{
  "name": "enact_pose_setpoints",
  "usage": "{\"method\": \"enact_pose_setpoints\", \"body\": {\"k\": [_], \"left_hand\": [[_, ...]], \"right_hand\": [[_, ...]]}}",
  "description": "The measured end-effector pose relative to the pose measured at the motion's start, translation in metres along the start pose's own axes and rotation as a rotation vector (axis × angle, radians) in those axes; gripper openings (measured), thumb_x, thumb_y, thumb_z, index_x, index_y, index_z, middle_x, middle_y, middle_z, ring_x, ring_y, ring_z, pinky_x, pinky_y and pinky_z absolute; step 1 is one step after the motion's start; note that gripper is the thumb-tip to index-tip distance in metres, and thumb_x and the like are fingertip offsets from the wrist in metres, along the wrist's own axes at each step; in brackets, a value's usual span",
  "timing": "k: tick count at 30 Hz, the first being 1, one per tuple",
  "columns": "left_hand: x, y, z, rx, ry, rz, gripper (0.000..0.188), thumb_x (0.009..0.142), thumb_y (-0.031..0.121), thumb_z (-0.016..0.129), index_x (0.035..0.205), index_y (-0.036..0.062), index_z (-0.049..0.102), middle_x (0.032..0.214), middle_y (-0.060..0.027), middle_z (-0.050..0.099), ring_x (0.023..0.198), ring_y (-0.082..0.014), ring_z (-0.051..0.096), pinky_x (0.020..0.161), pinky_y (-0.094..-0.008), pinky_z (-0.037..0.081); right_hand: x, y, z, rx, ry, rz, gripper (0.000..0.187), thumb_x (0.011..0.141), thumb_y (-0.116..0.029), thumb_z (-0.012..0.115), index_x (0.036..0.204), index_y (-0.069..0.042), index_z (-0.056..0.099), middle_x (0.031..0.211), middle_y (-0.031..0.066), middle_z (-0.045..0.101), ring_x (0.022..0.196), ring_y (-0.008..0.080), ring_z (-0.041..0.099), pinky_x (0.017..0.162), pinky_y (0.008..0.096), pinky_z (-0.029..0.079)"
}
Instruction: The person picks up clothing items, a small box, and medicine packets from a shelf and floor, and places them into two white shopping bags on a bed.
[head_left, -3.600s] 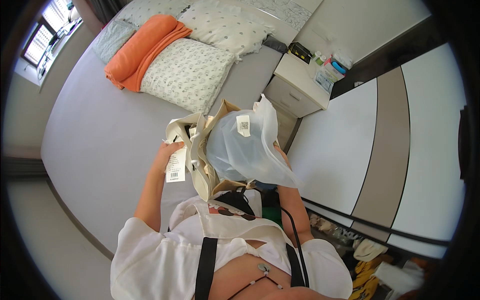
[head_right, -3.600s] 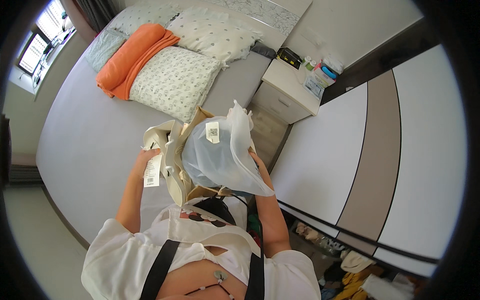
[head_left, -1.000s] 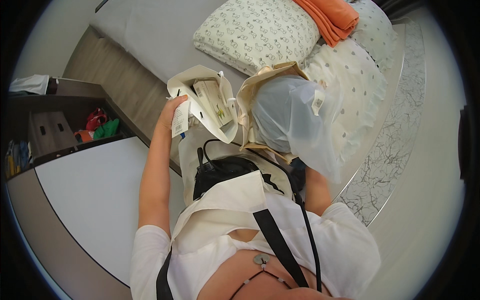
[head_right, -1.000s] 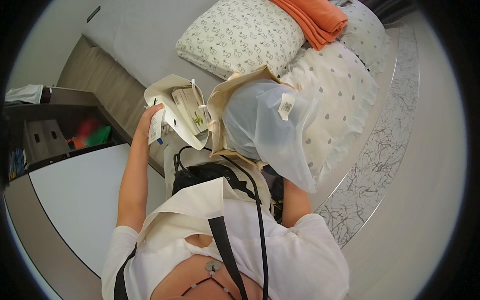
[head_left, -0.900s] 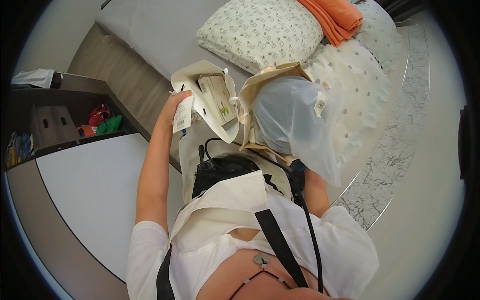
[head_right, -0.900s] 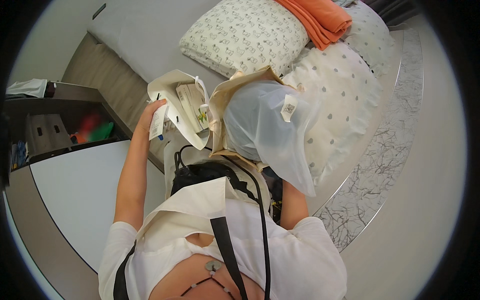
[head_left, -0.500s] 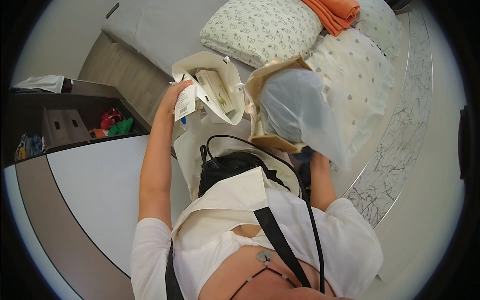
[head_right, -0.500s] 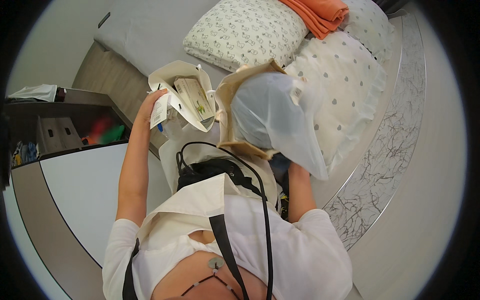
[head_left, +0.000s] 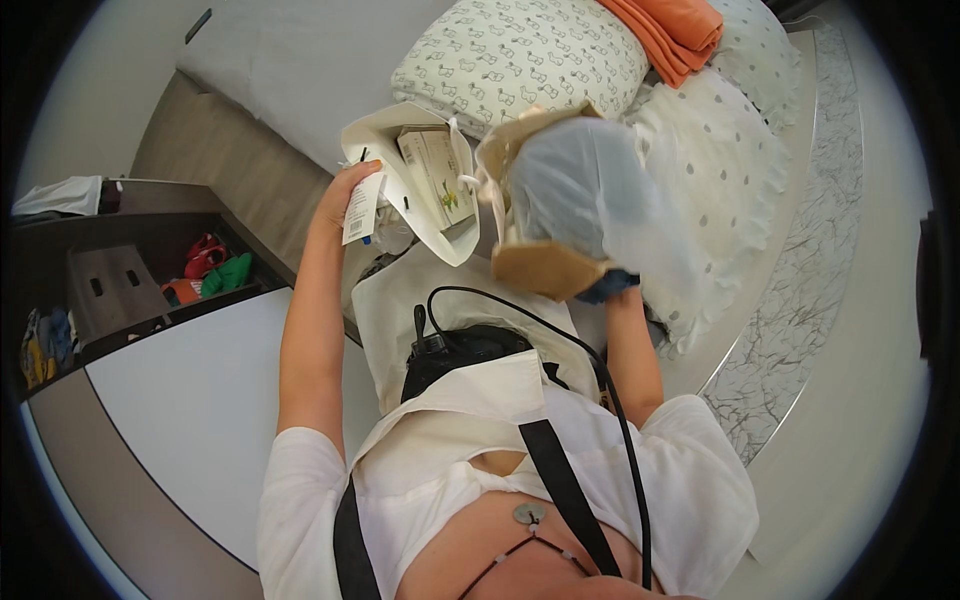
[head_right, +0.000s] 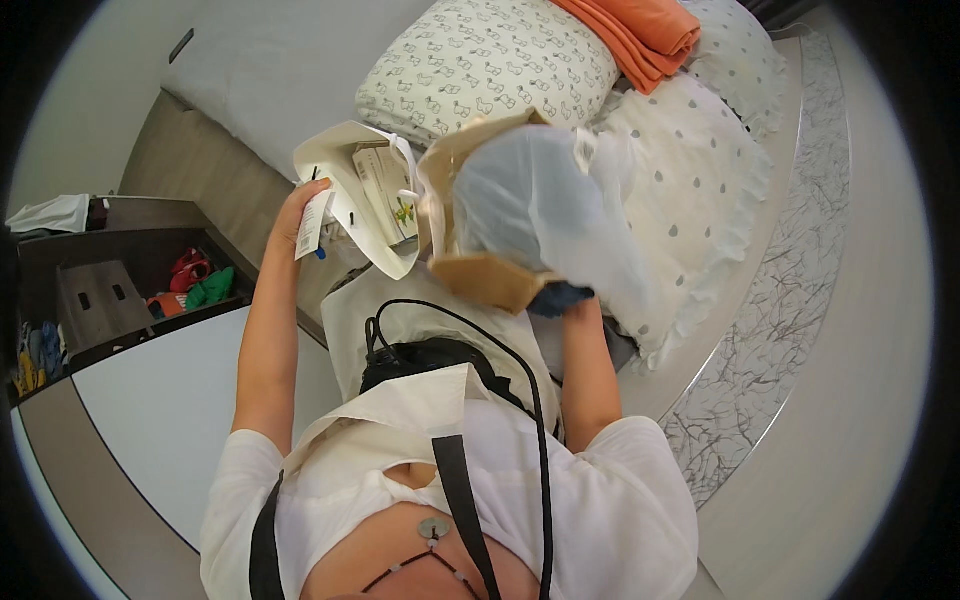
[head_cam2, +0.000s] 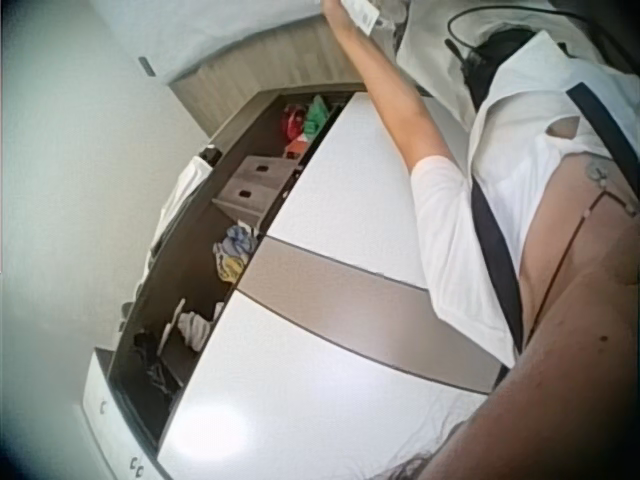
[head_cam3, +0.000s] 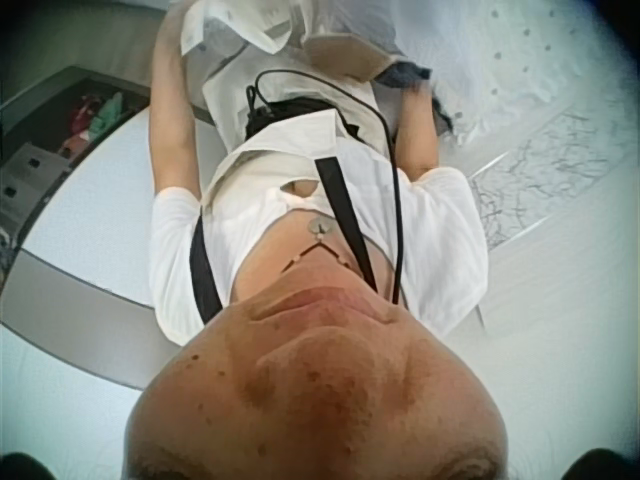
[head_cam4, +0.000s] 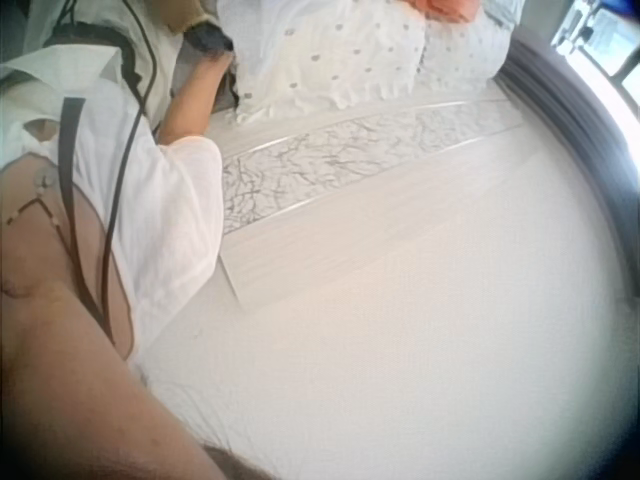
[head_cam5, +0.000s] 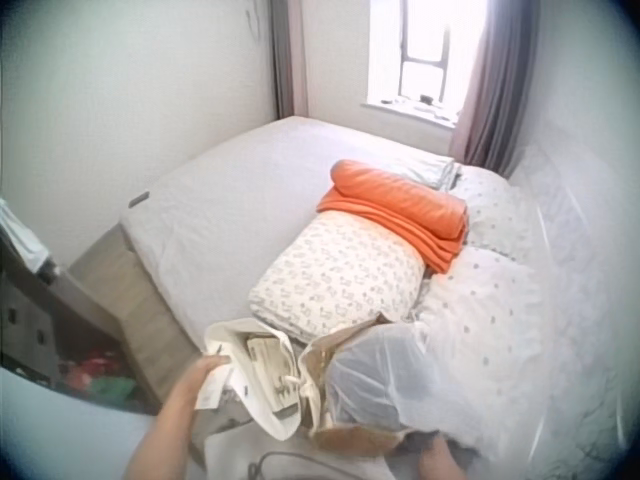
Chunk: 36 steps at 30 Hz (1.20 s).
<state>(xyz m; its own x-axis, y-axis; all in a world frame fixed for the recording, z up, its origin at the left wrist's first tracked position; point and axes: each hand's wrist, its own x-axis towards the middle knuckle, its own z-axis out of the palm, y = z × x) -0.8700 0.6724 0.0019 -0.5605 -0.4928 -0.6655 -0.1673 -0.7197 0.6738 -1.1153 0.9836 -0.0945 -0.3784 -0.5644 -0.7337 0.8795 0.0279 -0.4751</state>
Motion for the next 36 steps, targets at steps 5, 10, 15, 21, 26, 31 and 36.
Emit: {"method": "enact_pose_setpoints", "body": {"k": [5,10,15,21,26,31,36], "left_hand": [[0.049,-0.029,-0.010,0.253,-0.025,-0.105,0.036,0.072,0.024,0.065,0.096,-0.0013,0.057,0.077,-0.0100,0.063,0.057,-0.0161,0.061,0.047,-0.0267,0.050],[0.046,-0.027,-0.007,0.122,0.019,-0.153,0.035,0.073,0.025,0.064,0.097,0.0004,0.057,0.076,-0.0082,0.063,0.056,-0.0139,0.061,0.047,-0.0248,0.049],[0.035,-0.013,0.000,0.324,0.068,-0.081,0.034,0.077,0.029,0.064,0.094,-0.0006,0.057,0.075,-0.0070,0.063,0.054,-0.0120,0.059,0.046,-0.0248,0.048],[0.022,0.000,-0.018,0.298,0.132,0.045,0.036,0.079,0.036,0.062,0.079,0.0005,0.060,0.066,-0.0040,0.060,0.051,-0.0097,0.056,0.044,-0.0242,0.044],[-0.012,0.004,-0.020,0.123,0.120,0.114,0.029,0.081,0.030,0.060,0.081,0.0008,0.059,0.066,-0.0052,0.060,0.050,-0.0111,0.056,0.044,-0.0238,0.045],[-0.042,-0.001,-0.019,-0.007,0.117,0.225,0.022,0.082,0.027,0.058,0.080,0.0045,0.057,0.072,-0.0056,0.060,0.058,-0.0126,0.058,0.052,-0.0252,0.048],[-0.060,-0.009,-0.011,-0.203,0.094,0.309,0.024,0.082,0.030,0.057,0.079,0.0061,0.057,0.070,-0.0041,0.057,0.062,-0.0142,0.056,0.057,-0.0259,0.047]], "right_hand": [[-0.045,0.003,-0.035,-0.035,0.141,0.024,0.038,0.085,-0.027,0.048,0.114,-0.002,0.048,0.104,0.0095,0.056,0.088,0.0160,0.055,0.077,0.0285,0.046],[-0.064,0.004,-0.046,-0.045,0.208,0.057,0.038,0.085,-0.027,0.048,0.114,-0.002,0.049,0.103,0.0094,0.056,0.088,0.0160,0.055,0.077,0.0286,0.045],[-0.065,-0.009,-0.012,-0.152,0.247,0.101,0.038,0.085,-0.028,0.048,0.113,-0.002,0.049,0.103,0.0093,0.056,0.088,0.0159,0.055,0.077,0.0286,0.045],[-0.049,-0.003,-0.096,-0.527,0.039,0.013,0.037,0.084,-0.035,0.051,0.105,-0.004,0.054,0.092,0.0048,0.058,0.080,0.0134,0.056,0.070,0.0281,0.046],[-0.086,-0.049,-0.079,-0.632,0.069,-0.100,0.034,0.084,-0.034,0.053,0.098,-0.004,0.056,0.086,0.0026,0.060,0.075,0.0115,0.057,0.068,0.0271,0.047],[-0.108,-0.095,-0.051,-0.113,-0.030,-0.252,0.030,0.086,-0.032,0.050,0.101,-0.007,0.054,0.093,0.0077,0.060,0.082,0.0185,0.060,0.074,0.0322,0.049],[-0.109,-0.121,-0.015,0.161,-0.272,-0.315,0.038,0.090,-0.035,0.041,0.117,-0.009,0.044,0.103,0.0150,0.057,0.090,0.0280,0.058,0.081,0.0400,0.048]]}}
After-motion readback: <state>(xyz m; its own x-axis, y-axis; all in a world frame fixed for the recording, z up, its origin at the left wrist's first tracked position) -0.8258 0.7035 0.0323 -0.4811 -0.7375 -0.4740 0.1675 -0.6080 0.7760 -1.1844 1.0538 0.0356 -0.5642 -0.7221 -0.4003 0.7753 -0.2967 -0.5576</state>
